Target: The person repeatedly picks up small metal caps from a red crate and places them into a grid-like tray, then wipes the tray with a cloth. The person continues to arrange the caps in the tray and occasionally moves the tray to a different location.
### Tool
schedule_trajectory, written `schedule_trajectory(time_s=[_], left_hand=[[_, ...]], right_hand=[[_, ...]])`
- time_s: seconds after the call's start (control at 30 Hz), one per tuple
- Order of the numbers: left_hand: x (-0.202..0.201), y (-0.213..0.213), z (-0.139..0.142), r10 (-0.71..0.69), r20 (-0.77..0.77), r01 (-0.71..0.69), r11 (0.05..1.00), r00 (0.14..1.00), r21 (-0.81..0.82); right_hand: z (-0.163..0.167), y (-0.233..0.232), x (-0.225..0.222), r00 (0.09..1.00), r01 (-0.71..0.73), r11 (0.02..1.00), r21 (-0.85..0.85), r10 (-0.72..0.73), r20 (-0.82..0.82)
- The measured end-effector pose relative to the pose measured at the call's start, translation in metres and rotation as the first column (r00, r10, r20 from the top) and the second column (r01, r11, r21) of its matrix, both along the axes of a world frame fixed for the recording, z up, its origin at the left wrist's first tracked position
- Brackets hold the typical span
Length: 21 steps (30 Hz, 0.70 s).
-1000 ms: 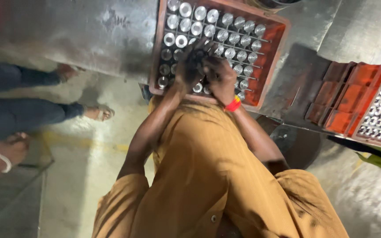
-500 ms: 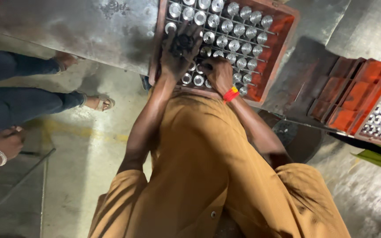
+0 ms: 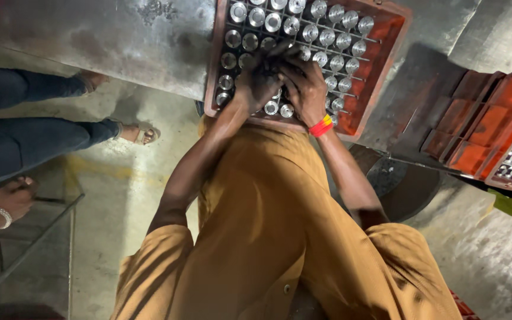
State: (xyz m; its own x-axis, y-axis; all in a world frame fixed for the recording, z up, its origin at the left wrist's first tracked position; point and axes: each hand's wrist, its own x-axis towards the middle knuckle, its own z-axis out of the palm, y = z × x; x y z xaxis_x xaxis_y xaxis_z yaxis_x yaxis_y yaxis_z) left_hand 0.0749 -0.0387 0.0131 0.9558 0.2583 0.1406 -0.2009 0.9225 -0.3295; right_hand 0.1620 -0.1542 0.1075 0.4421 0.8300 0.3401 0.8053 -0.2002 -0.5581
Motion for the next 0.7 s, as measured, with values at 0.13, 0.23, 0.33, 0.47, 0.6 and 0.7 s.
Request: schedule_trajectory(time_s=[0.13,0.23,0.33,0.47,0.6,0.7], left_hand=[[-0.006,0.004,-0.001,-0.124,-0.290,0.107,0.992,0.949,-0.073],[-0.016,0.016,0.004,-0.019,-0.308,0.042,0.997,0.951,0.069],[-0.026,0.027,0.007,0.093,-0.249,-0.048,0.982,0.964,0.180],[-0.037,0.031,0.002,0.030,-0.421,0.018,0.994,0.906,0.111],[-0.040,0.026,-0.007,0.015,-0.377,0.061,0.980,0.926,0.189],[-0.037,0.025,-0.010,-0.011,-0.453,0.143,0.956,0.891,0.257]], right_hand=[[-0.019,-0.015,0.006,0.913,0.155,0.988,0.013,-0.138,-0.384],[-0.035,-0.022,0.011,0.703,0.325,0.944,-0.061,-0.285,-0.652],[-0.049,-0.023,0.011,0.865,0.247,0.967,-0.062,-0.249,-0.436],[-0.062,-0.009,0.009,0.992,0.120,0.991,-0.064,-0.118,0.034],[-0.065,0.006,0.016,0.953,0.240,0.935,-0.262,-0.278,-0.118],[-0.064,0.009,0.022,0.937,0.214,0.946,-0.243,-0.269,-0.223]])
